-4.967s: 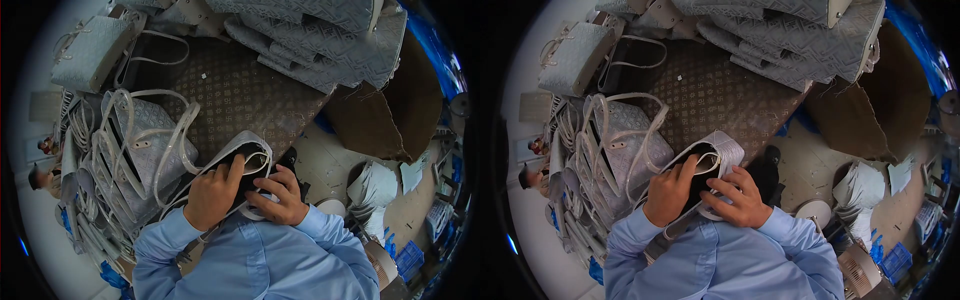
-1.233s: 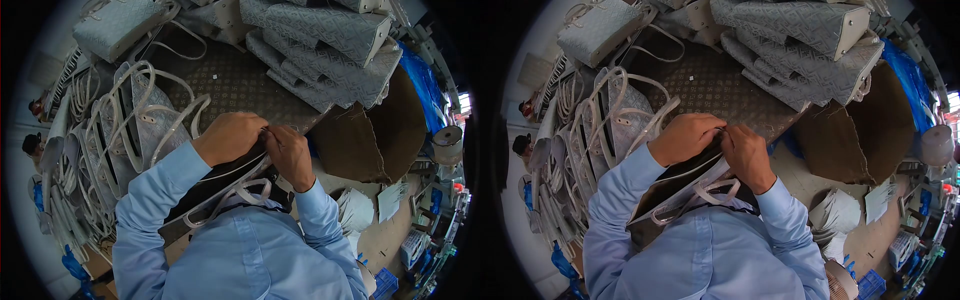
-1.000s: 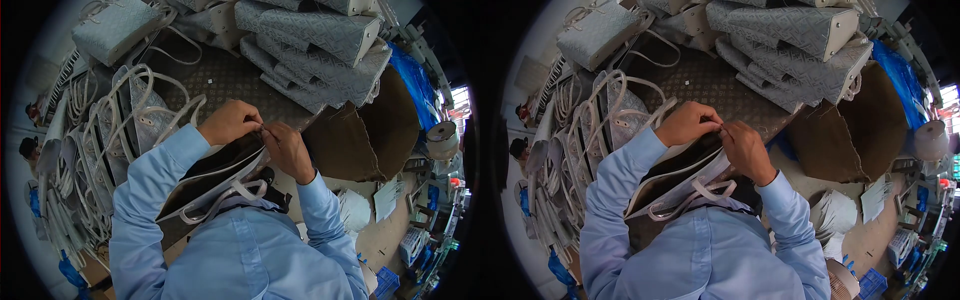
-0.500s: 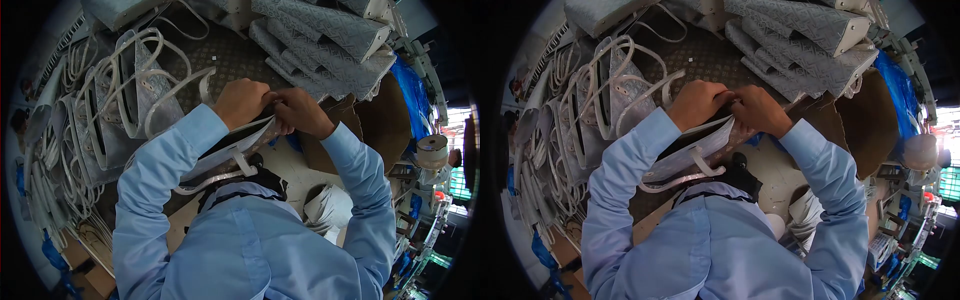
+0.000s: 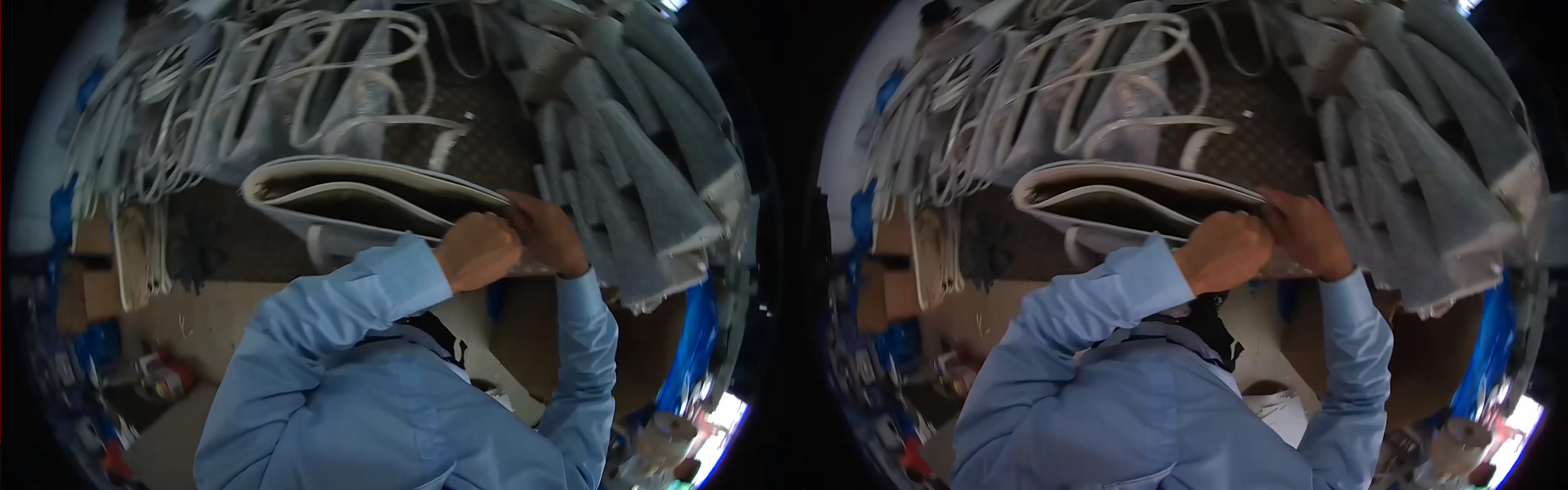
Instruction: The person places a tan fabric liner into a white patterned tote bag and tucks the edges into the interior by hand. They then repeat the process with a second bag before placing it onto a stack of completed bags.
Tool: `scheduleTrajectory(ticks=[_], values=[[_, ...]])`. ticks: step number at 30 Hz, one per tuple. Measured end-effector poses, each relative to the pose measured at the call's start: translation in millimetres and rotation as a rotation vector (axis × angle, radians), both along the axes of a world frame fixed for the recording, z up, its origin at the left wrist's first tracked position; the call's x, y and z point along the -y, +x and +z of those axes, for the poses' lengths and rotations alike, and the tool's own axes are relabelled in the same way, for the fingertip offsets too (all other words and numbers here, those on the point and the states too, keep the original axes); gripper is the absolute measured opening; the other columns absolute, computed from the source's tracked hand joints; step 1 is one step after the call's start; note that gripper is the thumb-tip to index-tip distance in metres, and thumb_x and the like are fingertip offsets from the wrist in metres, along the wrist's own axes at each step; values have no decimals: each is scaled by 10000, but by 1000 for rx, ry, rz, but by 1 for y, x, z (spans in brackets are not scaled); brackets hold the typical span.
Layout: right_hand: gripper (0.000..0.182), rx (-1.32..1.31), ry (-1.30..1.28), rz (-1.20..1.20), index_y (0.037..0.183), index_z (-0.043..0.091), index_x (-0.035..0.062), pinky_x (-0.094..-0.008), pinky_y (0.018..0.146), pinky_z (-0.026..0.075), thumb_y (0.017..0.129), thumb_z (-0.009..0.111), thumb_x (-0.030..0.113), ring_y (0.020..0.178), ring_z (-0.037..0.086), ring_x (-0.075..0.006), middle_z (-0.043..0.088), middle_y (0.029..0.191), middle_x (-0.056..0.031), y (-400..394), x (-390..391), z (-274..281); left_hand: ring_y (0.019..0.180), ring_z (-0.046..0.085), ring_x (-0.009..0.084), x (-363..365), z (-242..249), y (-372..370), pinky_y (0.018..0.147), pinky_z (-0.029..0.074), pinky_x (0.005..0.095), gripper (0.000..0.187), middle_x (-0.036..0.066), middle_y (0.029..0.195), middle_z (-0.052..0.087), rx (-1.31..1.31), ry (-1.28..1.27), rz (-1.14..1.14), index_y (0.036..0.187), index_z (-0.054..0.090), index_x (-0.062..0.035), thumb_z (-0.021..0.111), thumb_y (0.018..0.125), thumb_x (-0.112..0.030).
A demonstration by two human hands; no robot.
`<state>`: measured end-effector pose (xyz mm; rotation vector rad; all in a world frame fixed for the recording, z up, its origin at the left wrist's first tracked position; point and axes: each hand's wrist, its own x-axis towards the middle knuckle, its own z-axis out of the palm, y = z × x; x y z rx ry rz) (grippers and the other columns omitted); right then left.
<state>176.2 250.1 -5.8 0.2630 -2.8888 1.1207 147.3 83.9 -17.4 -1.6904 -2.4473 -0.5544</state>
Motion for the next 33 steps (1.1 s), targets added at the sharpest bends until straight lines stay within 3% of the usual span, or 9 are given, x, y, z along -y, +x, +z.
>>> scheduleTrajectory(ticks=[4,6,10,13,20,26,28,31,33], values=[[211,0,-56,19,1029,596,-6,-398,588,467,861,567,119,635,618,-338,608,717,-189,-4,4,-3,648,630,254,17,8,-3,607,505,355,208,104,700,629,51,53,55,754,631,-60,647,795,-264],[216,484,-209,-164,987,596,-43,-345,515,481,874,565,139,521,620,-255,613,646,-166,-6,5,6,667,627,253,73,50,-17,623,492,364,253,91,793,639,-55,289,160,826,627,-66,659,816,-318],[192,618,-264,-170,881,601,-46,-314,444,492,882,546,139,439,590,-199,601,591,-134,-17,21,25,877,631,335,234,45,-82,739,501,426,489,218,1046,621,-121,203,867,1110,579,21,667,828,-368],[178,887,-90,-143,798,581,-63,-308,405,500,849,540,103,423,575,-189,578,562,-104,-26,18,26,722,667,215,267,46,-135,620,526,317,413,132,896,667,927,-411,786,1143,576,33,618,820,-221],[213,935,1,-120,971,600,-66,-263,386,474,865,493,83,427,571,-143,589,564,-83,-26,-8,32,733,602,129,274,37,-108,638,528,267,487,91,966,652,1193,-217,443,1257,544,-7,478,779,-74],[380,550,-69,-226,1189,574,-27,-263,551,516,882,569,196,618,637,-179,663,805,-139,-11,-16,12,877,607,162,265,41,-113,764,493,297,390,119,1051,637,850,-135,271,1218,567,-9,592,834,-75],[422,177,154,-116,1189,579,-18,-269,673,521,865,634,246,806,651,-212,655,977,-166,5,-6,10,826,629,256,260,46,-101,725,490,345,273,139,990,633,307,-104,401,1096,612,2,620,855,-126],[402,-239,174,-296,1150,614,3,-321,760,518,812,699,204,909,638,-238,635,1038,-165,15,43,31,779,613,347,238,54,-86,703,480,384,240,147,951,622,387,11,362,1021,627,-3,623,871,-190],[355,-359,138,21,1093,646,15,-373,785,516,764,728,122,938,629,-278,624,1046,-159,16,75,27,762,613,352,225,43,-81,700,479,388,247,146,957,624,451,-27,261,1037,621,-6,605,884,-199]])
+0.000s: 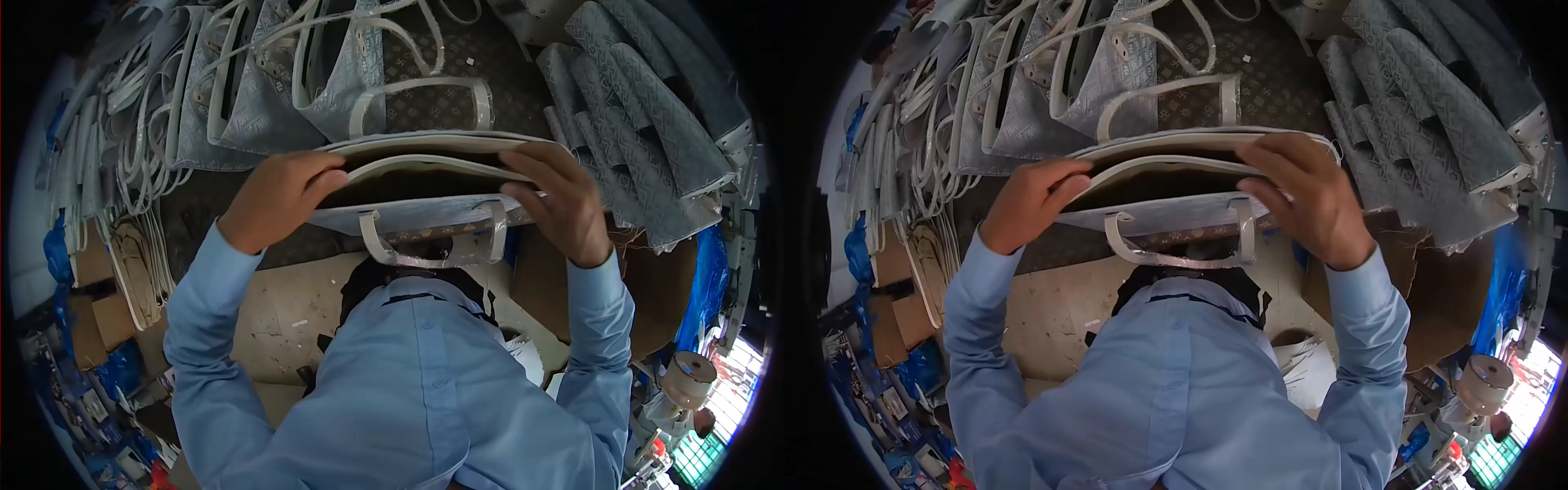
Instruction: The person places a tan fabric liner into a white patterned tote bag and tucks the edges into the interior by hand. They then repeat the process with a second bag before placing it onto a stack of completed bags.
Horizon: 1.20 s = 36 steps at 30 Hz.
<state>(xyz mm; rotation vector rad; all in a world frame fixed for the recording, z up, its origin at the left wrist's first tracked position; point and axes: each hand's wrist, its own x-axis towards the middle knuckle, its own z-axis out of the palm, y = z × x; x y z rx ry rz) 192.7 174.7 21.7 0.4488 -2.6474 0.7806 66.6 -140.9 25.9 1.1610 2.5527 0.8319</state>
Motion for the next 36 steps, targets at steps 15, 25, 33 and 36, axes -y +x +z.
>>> scheduleTrajectory(ticks=[15,25,33,36], values=[[166,-125,17,147,778,630,28,-383,722,538,711,743,130,909,644,-290,643,1016,-114,-15,40,-34,1029,616,235,-46,-26,-9,893,468,325,345,148,1168,628,530,28,-446,1277,550,-71,494,969,-215],[185,-131,3,152,762,615,31,-362,679,515,693,759,123,795,624,-250,634,869,-89,-15,38,-36,1055,600,210,-52,-20,-10,904,450,312,346,160,1189,614,616,-10,-514,1291,533,-38,477,964,-137],[216,-158,-1,154,732,574,31,-358,651,499,687,766,118,773,610,-245,619,843,-90,-13,42,-37,1138,541,191,-49,-22,-17,963,410,290,368,127,1288,558,786,-115,-546,1322,500,-35,444,985,-171],[214,-150,5,148,728,571,31,-357,649,496,687,766,109,767,606,-245,616,840,-92,-12,43,-36,1116,555,186,-48,-25,-20,954,420,290,368,105,1257,585,845,-91,-546,1333,508,-123,442,989,-240]])
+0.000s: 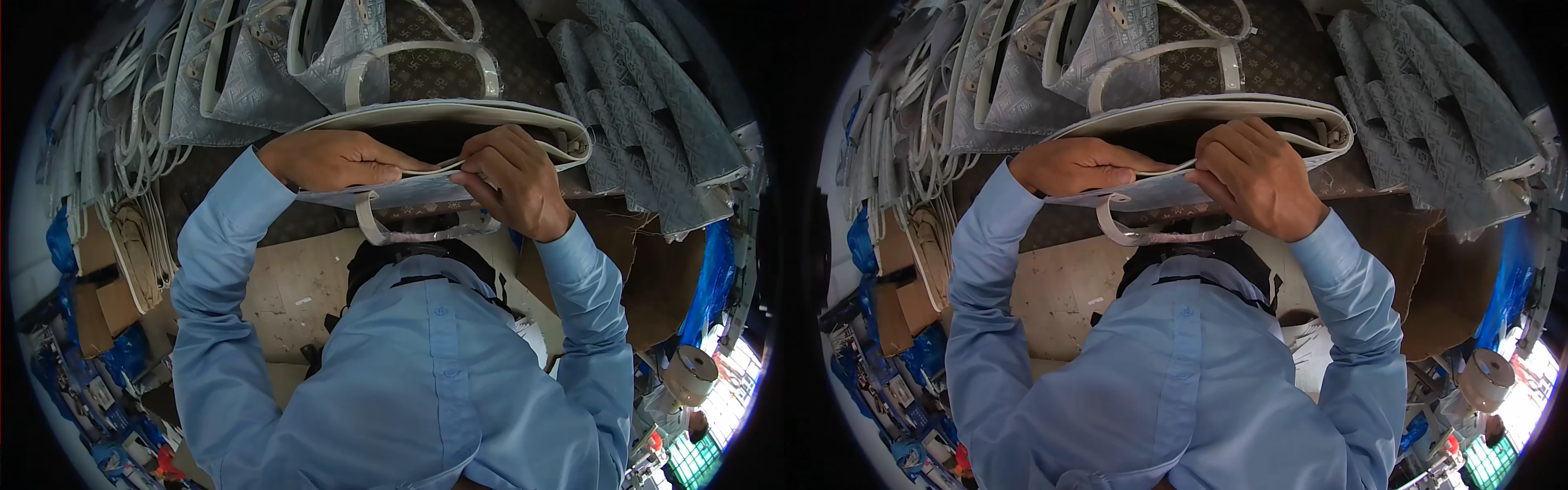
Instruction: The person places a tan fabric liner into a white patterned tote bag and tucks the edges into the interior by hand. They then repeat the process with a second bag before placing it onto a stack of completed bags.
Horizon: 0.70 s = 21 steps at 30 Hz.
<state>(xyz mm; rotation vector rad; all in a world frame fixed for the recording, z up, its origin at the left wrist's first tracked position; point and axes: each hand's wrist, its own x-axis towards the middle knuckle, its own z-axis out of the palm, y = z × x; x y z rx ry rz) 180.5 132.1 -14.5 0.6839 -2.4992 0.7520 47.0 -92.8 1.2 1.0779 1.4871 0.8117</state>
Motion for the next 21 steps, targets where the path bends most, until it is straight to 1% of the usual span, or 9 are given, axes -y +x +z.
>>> scheduleTrajectory(ticks=[3,5,6,8,9,12,15,18,21], values=[[217,-19,-2,-4,724,568,34,-351,643,492,678,768,105,757,600,-242,614,834,-93,1,1,-1,1097,563,178,1,-1,-1,934,429,288,386,110,1236,599,-23,25,-19,1341,500,-129,447,988,-275],[222,-26,-5,2,726,567,36,-348,647,489,663,771,96,749,596,-243,612,834,-94,0,1,0,1044,595,226,-4,11,4,898,460,325,388,147,1177,616,-48,-110,24,1255,548,4,505,956,-240],[222,-41,-3,-2,726,567,36,-348,647,489,663,771,96,749,596,-243,612,834,-94,-1,1,0,1044,595,226,-7,15,12,898,460,325,388,147,1177,616,-63,-109,21,1255,548,4,505,956,-240],[227,-53,-20,1,732,567,37,-353,659,488,651,772,89,745,591,-250,611,840,-94,0,1,-1,819,646,259,-14,16,42,744,509,361,412,137,875,664,-1069,157,-70,1088,613,35,564,904,-331],[227,-59,-15,-2,732,567,37,-353,659,488,651,772,89,745,591,-250,611,840,-94,0,0,-1,693,633,269,-21,12,60,636,511,364,324,118,726,624,-1209,259,71,908,604,29,600,863,-292],[230,-75,-31,25,739,564,40,-359,670,486,649,772,82,742,588,-253,608,839,-90,0,-2,-2,635,626,227,-29,-8,71,574,502,322,223,90,665,607,-1285,376,203,862,588,-8,606,860,-230],[206,-58,-43,47,774,601,21,-364,682,489,663,764,79,765,593,-265,618,869,-107,4,-8,1,580,606,203,-25,-10,61,531,490,299,175,70,619,583,-1230,477,104,827,568,-22,602,861,-190],[191,-28,-42,118,833,646,-3,-382,760,509,693,750,77,865,623,-294,640,963,-140,13,-31,13,591,605,199,-27,-4,62,535,490,298,185,70,613,575,-1303,415,59,825,560,-20,607,861,-195],[247,103,-185,-129,931,676,-11,-428,922,478,709,744,74,1081,588,-342,627,1122,-163,37,-71,22,596,602,190,-29,-2,71,534,488,292,201,70,616,570,-1409,422,124,826,562,-10,603,866,-202]])
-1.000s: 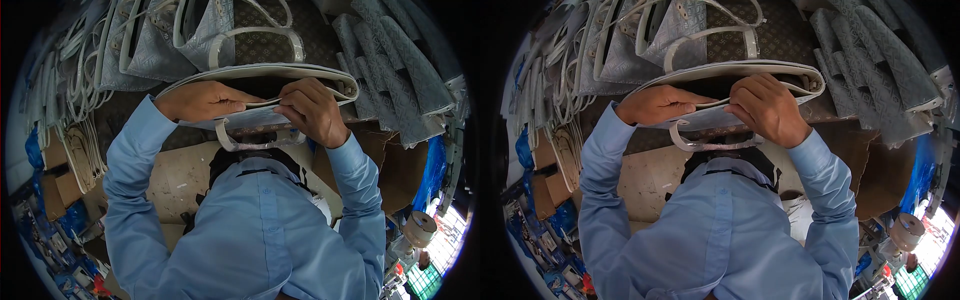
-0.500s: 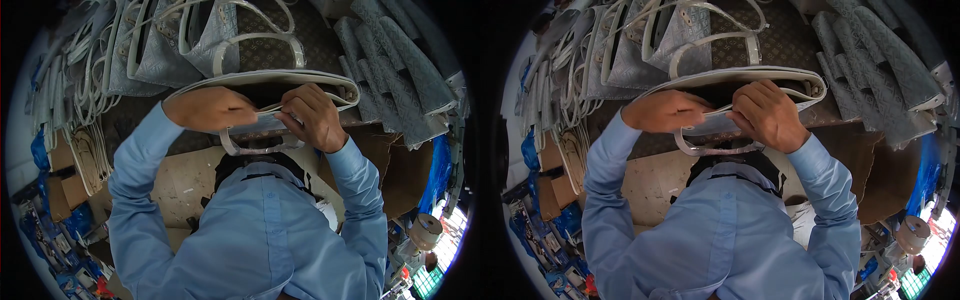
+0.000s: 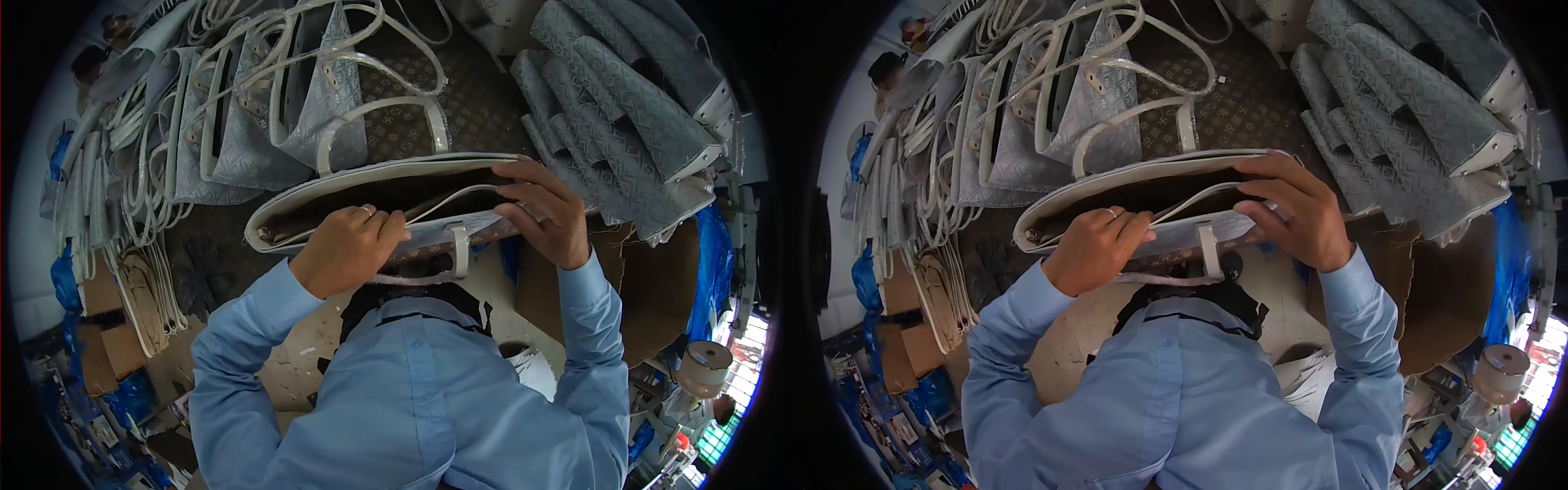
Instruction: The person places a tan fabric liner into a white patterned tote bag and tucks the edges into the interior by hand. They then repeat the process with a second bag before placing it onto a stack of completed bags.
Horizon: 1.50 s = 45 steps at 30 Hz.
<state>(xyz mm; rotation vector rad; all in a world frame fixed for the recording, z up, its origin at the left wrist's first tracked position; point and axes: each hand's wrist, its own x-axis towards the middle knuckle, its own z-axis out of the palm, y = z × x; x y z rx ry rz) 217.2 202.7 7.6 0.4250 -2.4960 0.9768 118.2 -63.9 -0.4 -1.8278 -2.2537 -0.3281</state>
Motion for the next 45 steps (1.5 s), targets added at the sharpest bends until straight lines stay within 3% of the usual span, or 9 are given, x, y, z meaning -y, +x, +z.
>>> scheduleTrajectory(ticks=[5,7,13,24,32,34,38,41,45], values=[[410,27,140,-16,1074,642,20,-441,932,464,691,757,110,1072,570,-315,620,1106,-142,-2,-3,-5,638,615,210,-30,0,10,563,501,301,248,96,714,613,10,116,104,996,570,11,632,852,-180],[456,-14,223,13,1110,635,21,-455,923,471,685,760,130,1094,556,-321,620,1107,-144,-4,-5,-11,657,627,218,-39,1,6,564,506,307,285,101,732,620,130,-29,86,1040,556,18,627,856,-189],[521,-76,199,8,1141,618,22,-480,953,431,666,759,186,1069,558,-306,618,1080,-136,4,-5,-24,609,613,185,-26,-8,7,525,495,285,269,75,668,576,83,-41,-48,950,550,29,572,900,-235],[298,-25,350,200,908,660,96,-521,1027,354,670,760,244,929,600,-235,647,931,-52,-11,2,-15,575,605,206,-31,-5,13,506,481,303,229,81,643,568,148,-53,-57,831,534,-25,578,893,-241],[322,26,288,237,918,638,80,-527,1033,360,661,770,224,896,621,-241,652,909,-61,-9,2,-18,595,621,216,-51,3,31,528,495,329,132,89,661,586,196,-5,66,834,515,-29,588,853,-137],[364,8,278,233,958,638,70,-527,1027,369,656,775,218,903,623,-247,651,912,-70,-7,-3,-16,664,643,237,-49,3,22,558,504,354,143,122,689,600,354,-238,64,932,546,-5,580,836,-105],[529,77,257,6,1100,611,33,-508,991,404,630,804,179,945,619,-274,646,966,-111,12,-21,-8,739,657,271,-46,19,9,630,509,371,258,151,734,623,600,-277,39,1050,552,26,565,875,-163],[584,121,215,44,1142,594,14,-452,908,466,616,817,134,956,612,-290,641,1008,-131,16,-24,-22,878,621,357,-63,20,-11,792,478,388,500,229,891,628,1204,-323,29,1128,512,64,580,897,-373],[568,101,46,84,1140,589,-6,-366,743,521,625,811,85,902,612,-308,633,1010,-146,12,-28,-24,914,610,379,-98,-2,-2,793,472,421,479,264,917,617,1030,-341,23,1120,510,64,598,879,-340]])
